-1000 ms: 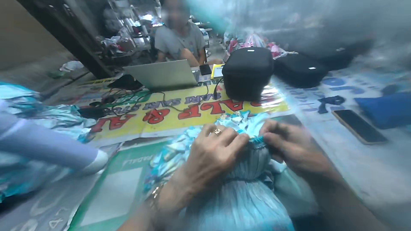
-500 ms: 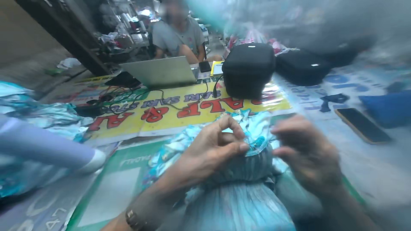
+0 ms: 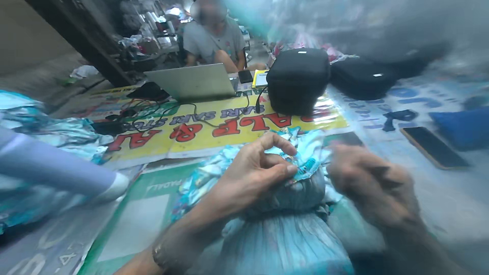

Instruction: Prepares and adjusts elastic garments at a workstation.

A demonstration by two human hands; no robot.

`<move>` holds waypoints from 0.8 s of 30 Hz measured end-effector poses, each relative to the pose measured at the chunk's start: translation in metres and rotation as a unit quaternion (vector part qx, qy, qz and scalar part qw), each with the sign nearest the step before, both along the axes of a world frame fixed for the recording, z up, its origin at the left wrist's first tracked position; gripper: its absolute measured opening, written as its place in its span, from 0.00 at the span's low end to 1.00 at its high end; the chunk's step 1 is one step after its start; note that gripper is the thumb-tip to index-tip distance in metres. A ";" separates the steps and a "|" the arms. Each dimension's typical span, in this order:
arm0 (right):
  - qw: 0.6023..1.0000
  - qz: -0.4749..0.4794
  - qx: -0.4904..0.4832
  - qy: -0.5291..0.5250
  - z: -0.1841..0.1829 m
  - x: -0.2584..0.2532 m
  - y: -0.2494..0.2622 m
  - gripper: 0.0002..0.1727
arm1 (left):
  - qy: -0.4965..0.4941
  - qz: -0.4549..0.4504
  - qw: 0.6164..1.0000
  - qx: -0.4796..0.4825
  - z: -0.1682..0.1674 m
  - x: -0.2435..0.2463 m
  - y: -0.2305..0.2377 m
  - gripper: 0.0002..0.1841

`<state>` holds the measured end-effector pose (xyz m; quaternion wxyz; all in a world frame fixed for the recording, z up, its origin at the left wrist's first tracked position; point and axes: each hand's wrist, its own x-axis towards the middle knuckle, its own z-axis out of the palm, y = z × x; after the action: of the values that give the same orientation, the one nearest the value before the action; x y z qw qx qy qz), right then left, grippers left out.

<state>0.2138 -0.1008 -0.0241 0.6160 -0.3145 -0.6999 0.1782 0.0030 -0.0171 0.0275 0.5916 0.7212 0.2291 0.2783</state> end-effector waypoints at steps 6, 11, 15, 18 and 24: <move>0.985 -0.092 0.002 -0.148 -0.006 -0.009 0.015 0.16 | 0.003 -0.039 0.999 -0.005 -0.001 -0.002 0.003 0.12; 0.996 -0.037 -0.034 -0.079 -0.006 -0.001 0.021 0.09 | 0.032 -0.064 0.997 -0.002 -0.005 -0.027 0.015 0.19; 0.991 -0.083 0.002 -0.102 -0.009 -0.006 0.024 0.09 | 0.022 -0.056 0.998 -0.009 -0.006 -0.033 0.013 0.21; 0.975 -0.147 0.070 -0.152 -0.006 -0.011 0.017 0.17 | 0.009 -0.025 0.999 -0.022 -0.007 -0.031 0.008 0.19; 0.944 -0.164 0.163 -0.233 -0.013 -0.030 0.023 0.06 | -0.010 0.013 0.995 -0.099 -0.011 -0.028 0.003 0.16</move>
<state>0.1842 -0.0782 -0.0376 0.4991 -0.3530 -0.7821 -0.1206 -0.0249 -0.0144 0.0167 0.6589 0.6531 0.2592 0.2686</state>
